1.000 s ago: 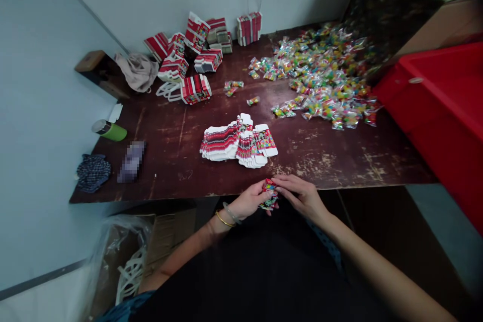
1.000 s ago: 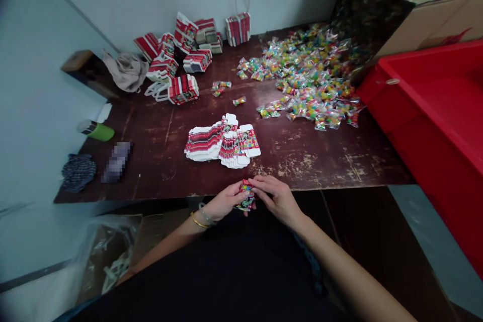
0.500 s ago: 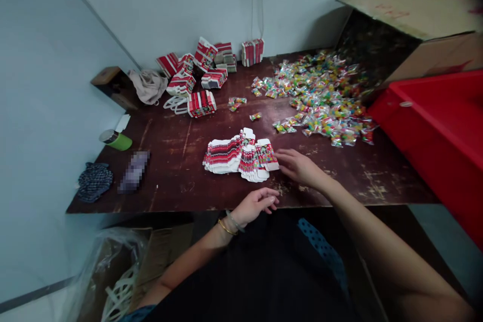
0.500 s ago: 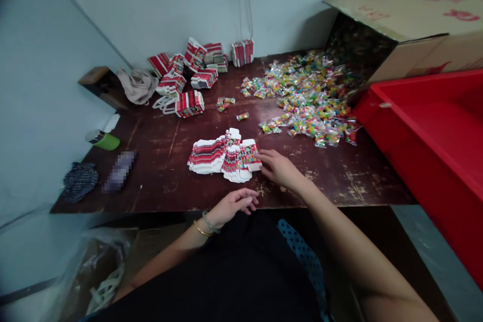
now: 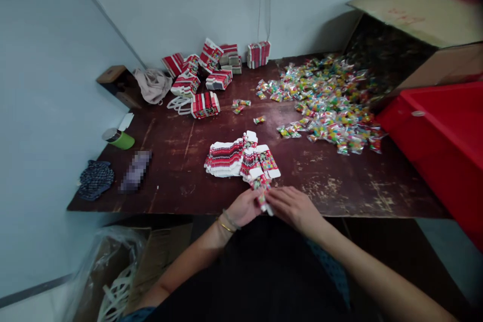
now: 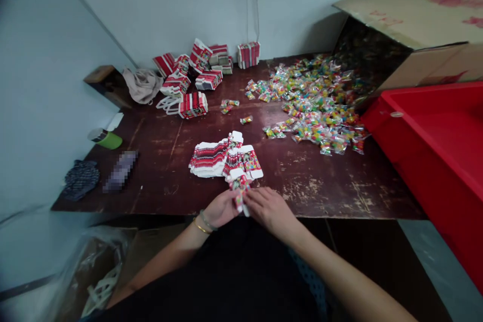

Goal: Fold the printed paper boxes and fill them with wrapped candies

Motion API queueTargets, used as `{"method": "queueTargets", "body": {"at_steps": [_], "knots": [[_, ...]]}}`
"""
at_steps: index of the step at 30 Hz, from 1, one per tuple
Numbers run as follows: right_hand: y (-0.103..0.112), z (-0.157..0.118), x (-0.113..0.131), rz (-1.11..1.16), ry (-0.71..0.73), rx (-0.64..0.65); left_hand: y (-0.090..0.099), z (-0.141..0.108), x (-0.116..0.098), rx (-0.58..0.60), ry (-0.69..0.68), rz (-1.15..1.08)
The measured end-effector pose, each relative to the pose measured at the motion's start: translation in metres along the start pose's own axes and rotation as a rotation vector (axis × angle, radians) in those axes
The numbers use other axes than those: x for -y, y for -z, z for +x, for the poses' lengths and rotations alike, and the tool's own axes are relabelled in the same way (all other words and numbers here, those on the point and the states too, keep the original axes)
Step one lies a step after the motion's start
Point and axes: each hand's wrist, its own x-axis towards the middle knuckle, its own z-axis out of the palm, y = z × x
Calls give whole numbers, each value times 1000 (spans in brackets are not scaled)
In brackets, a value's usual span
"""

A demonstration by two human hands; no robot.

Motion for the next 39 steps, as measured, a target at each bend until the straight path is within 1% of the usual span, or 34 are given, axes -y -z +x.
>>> {"method": "queueTargets", "body": {"at_steps": [1,2,4,5,7,9,10,11,12,14,15,16,17,18,20,21,23,24,25,27,30,33,34,35,36,37,38,39], "knots": [[-1,-7,9,61,-9,-73,-1,1,1,-32,8,23],[-2,-11,15,106,-49,-133,-3,1,4,-58,24,67],[-1,-12,19,164,-155,-213,-6,-1,10,-68,79,174],[0,-10,18,194,-194,-230,-9,-3,12,-62,109,223],[3,-4,16,305,-233,-220,-13,-7,16,-54,154,303],[7,0,15,484,-276,-159,-17,-12,17,-56,168,361],[10,0,15,576,-306,-106,-19,-14,16,-39,167,383],[13,1,15,667,-329,-37,-20,-16,15,3,166,407],[16,0,14,754,-336,44,-21,-18,13,75,169,437],[23,-2,13,906,-310,203,-21,-20,9,242,186,527],[26,-3,12,969,-298,251,-21,-21,8,281,187,598],[27,-5,12,1015,-295,278,-21,-21,8,269,175,677],[27,-8,13,1039,-312,275,-20,-20,9,209,150,748],[25,-11,16,1038,-349,246,-20,-20,12,119,111,802],[18,-18,22,986,-461,136,-18,-20,21,-59,3,837],[13,-23,27,955,-519,74,-17,-22,26,-123,-65,823],[4,-33,35,936,-626,-43,-16,-26,34,-226,-219,783],[0,-39,39,963,-680,-88,-15,-30,37,-258,-280,771],[-3,-44,42,1021,-736,-118,-14,-34,39,-264,-313,769],[-6,-54,46,1222,-845,-98,-12,-42,39,-213,-304,807],[-6,-64,45,1559,-973,39,-10,-52,38,-116,-270,952],[-6,-66,39,1718,-1048,180,-10,-57,40,-9,-268,1081],[-7,-65,38,1738,-1056,236,-11,-58,41,10,-264,1081],[-8,-63,37,1742,-1050,290,-12,-58,43,3,-257,1055],[-8,-61,38,1722,-1030,330,-14,-58,44,-32,-244,1001],[-8,-58,40,1669,-994,337,-15,-56,45,-85,-219,917],[-7,-55,43,1579,-938,308,-16,-55,46,-135,-169,803],[-6,-52,47,1454,-865,250,-17,-53,46,-170,-96,666]]}}
